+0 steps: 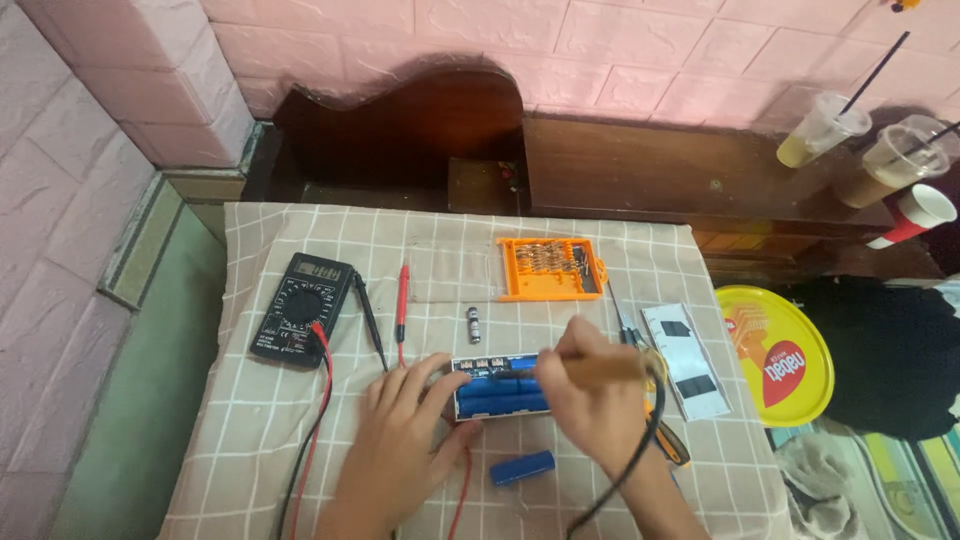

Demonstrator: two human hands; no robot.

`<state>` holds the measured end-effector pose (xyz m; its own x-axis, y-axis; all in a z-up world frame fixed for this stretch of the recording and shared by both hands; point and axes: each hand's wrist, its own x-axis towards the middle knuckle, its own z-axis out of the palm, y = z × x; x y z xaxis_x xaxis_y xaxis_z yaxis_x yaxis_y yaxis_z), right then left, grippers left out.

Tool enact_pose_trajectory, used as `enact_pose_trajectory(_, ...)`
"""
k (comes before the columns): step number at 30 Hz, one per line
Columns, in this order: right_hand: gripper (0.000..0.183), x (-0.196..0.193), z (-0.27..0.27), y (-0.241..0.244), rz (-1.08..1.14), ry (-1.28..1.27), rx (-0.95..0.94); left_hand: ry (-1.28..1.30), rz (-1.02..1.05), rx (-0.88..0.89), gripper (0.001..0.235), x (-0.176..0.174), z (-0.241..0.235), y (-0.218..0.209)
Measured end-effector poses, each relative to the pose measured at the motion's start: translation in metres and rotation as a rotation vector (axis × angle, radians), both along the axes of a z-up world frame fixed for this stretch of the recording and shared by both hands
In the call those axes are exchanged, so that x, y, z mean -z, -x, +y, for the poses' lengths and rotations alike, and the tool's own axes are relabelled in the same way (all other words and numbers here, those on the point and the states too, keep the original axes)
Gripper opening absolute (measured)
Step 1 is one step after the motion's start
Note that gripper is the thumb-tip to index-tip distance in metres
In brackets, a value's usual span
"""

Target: The person uses a soldering iron and multimeter to work on a battery pack containing blue cylindrical cells. They solder connections on the circuit board and test voltage between points on the pack.

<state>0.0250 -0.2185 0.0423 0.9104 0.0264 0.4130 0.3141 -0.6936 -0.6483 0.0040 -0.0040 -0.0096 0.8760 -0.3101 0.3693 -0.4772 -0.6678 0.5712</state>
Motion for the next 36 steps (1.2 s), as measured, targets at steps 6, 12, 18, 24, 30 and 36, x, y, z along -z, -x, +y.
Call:
enact_pose_trajectory(6, 0.022, -0.007, 0.01, -0.001, 0.136, 0.026, 0.01, 0.007, 0.01, -0.011, 0.047, -0.002, 0.001, -0.001)
enact_pose_trajectory(12, 0.022, -0.011, 0.007, 0.006, 0.137, -0.062, 0.043, -0.007, 0.005, -0.007, 0.05, 0.0, 0.001, 0.0)
enact_pose_trajectory(18, 0.015, 0.031, -0.016, 0.008, 0.07, -0.345, 0.096, -0.026, 0.045, -0.013, 0.044, 0.003, 0.002, -0.001)
enact_pose_trajectory(24, 0.016, 0.043, -0.013, -0.001, 0.108, -0.543, 0.085, -0.014, 0.121, 0.007, 0.048, 0.002, 0.0, -0.006)
enact_pose_trajectory(30, 0.019, 0.029, -0.005, -0.009, 0.151, -0.425, 0.065, -0.047, 0.217, -0.005, 0.052, 0.005, 0.0, -0.008)
enact_pose_trajectory(36, 0.02, 0.024, -0.004, -0.015, 0.158, -0.362, 0.067, -0.03, 0.176, -0.007, 0.054, 0.007, -0.001, -0.008)
